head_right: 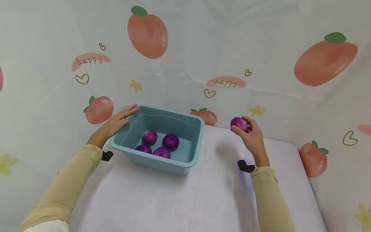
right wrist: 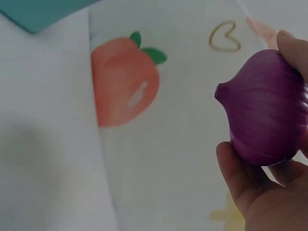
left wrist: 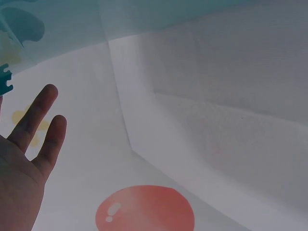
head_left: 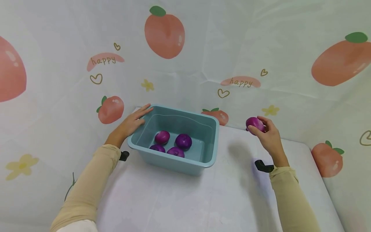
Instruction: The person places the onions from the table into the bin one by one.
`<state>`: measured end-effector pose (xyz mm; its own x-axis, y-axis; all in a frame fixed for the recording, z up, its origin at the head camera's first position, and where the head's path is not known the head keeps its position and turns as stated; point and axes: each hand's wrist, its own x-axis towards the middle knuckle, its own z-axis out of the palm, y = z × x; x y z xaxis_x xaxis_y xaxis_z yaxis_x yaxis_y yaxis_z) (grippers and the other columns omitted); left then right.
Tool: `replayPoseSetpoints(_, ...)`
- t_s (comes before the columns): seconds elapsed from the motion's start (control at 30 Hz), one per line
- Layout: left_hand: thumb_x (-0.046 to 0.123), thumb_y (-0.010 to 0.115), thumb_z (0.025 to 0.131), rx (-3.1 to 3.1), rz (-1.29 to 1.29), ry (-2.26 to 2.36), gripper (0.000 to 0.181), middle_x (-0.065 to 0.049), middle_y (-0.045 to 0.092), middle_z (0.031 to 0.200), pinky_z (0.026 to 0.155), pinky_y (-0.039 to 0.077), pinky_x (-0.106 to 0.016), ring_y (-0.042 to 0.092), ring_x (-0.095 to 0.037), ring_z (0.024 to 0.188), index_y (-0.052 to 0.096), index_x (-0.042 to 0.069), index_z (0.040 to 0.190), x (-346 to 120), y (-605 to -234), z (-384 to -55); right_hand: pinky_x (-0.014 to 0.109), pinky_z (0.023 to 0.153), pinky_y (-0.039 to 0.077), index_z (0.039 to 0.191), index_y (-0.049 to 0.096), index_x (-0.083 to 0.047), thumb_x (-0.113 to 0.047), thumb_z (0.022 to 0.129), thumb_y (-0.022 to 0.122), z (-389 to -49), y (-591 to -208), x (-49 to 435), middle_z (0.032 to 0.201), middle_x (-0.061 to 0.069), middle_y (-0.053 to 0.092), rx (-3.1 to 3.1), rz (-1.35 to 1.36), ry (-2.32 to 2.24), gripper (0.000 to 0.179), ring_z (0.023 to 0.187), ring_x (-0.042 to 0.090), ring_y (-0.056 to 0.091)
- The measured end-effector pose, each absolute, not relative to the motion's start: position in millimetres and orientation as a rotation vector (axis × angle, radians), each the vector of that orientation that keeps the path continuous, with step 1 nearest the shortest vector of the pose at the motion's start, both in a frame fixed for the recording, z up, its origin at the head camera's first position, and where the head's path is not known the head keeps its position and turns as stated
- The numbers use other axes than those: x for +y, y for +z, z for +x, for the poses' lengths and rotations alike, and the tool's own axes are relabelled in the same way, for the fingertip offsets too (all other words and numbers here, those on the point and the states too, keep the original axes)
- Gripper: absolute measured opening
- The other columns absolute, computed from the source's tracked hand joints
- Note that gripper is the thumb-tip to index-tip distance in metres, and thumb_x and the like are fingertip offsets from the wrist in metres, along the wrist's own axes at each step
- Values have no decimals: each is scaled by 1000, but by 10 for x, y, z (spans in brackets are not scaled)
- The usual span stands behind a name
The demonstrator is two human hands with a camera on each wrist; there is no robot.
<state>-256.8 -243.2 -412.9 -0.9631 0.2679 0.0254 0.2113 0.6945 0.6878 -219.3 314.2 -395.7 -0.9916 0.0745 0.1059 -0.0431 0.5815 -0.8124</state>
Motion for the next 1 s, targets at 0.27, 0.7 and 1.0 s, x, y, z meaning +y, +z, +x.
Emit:
replayPoseSetpoints(0.27, 18, 37, 99, 2809, 382, 1135, 64, 19, 14, 172, 118, 24, -75, 12, -32, 162, 33, 41, 159, -2432, -4118, -2550, 15, 88, 48, 153, 43, -16, -40, 95, 69, -2300, -3566, 2806, 144, 13, 52, -2649, 194, 1409, 69, 125, 28, 53)
replayPoseSetpoints(0.7, 18, 40, 98, 2816, 371, 1125, 66, 18, 14, 172, 117, 24, -76, 12, -32, 161, 33, 42, 158, -2452, -4132, -2586, 35, 100, 57, 149, 47, -19, -31, 91, 76, -2496, -3211, 2103, 141, 11, 56, -2604, 536, 1436, 66, 125, 27, 57)
replayPoseSetpoints(1.0, 17, 40, 98, 2810, 385, 1130, 65, 16, 14, 172, 118, 22, -76, 12, -32, 162, 33, 41, 159, -2434, -4121, -2587, 49, 98, 58, 144, 52, -17, -31, 84, 83, -2628, -3173, 1524, 138, 9, 59, -2609, 737, 1438, 70, 120, 28, 60)
